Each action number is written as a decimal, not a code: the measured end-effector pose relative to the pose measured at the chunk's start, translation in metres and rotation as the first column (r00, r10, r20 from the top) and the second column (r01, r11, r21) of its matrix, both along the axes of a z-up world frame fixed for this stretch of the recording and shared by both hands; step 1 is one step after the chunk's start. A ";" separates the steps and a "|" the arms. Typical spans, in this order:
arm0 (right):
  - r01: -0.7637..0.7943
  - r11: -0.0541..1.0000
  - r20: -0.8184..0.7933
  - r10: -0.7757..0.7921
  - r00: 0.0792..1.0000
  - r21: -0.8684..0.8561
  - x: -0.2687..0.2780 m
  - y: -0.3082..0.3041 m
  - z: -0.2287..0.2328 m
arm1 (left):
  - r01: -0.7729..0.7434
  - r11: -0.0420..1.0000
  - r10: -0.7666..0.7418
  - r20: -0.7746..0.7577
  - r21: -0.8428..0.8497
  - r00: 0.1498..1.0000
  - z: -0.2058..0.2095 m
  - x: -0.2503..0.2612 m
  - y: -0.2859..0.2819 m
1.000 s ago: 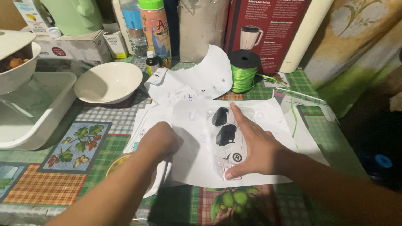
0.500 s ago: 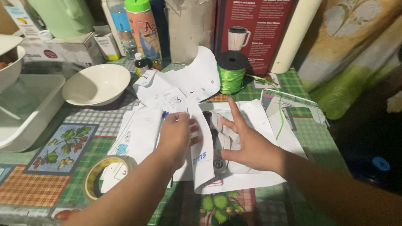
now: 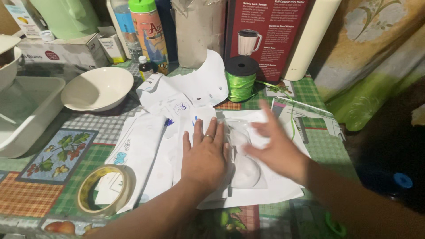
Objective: The person wraps a pair of white slippers in a white paper bag, seals it with clear tape, and cuts the tape with green scissors. They then fold the bag edges and place the wrapped item on the table.
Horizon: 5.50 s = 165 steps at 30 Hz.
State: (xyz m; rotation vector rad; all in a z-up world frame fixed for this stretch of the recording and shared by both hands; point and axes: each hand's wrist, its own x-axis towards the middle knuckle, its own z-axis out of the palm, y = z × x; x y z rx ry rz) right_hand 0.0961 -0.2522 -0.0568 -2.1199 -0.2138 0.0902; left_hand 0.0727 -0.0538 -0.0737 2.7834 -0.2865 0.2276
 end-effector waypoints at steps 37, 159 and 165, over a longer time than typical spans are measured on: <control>0.126 0.924 -0.254 -0.033 0.967 0.361 0.003 0.016 0.015 | 0.104 0.992 -0.082 -0.241 0.076 0.967 0.044 -0.013 -0.004; 0.292 0.591 -0.506 0.234 0.830 0.752 -0.017 0.012 0.020 | -0.288 0.690 -0.121 -0.498 -0.665 0.859 0.050 -0.001 0.039; 0.310 0.596 -0.518 0.213 0.828 0.741 -0.018 0.011 0.026 | -0.263 0.711 -0.116 -0.479 -0.652 0.870 0.057 -0.006 0.031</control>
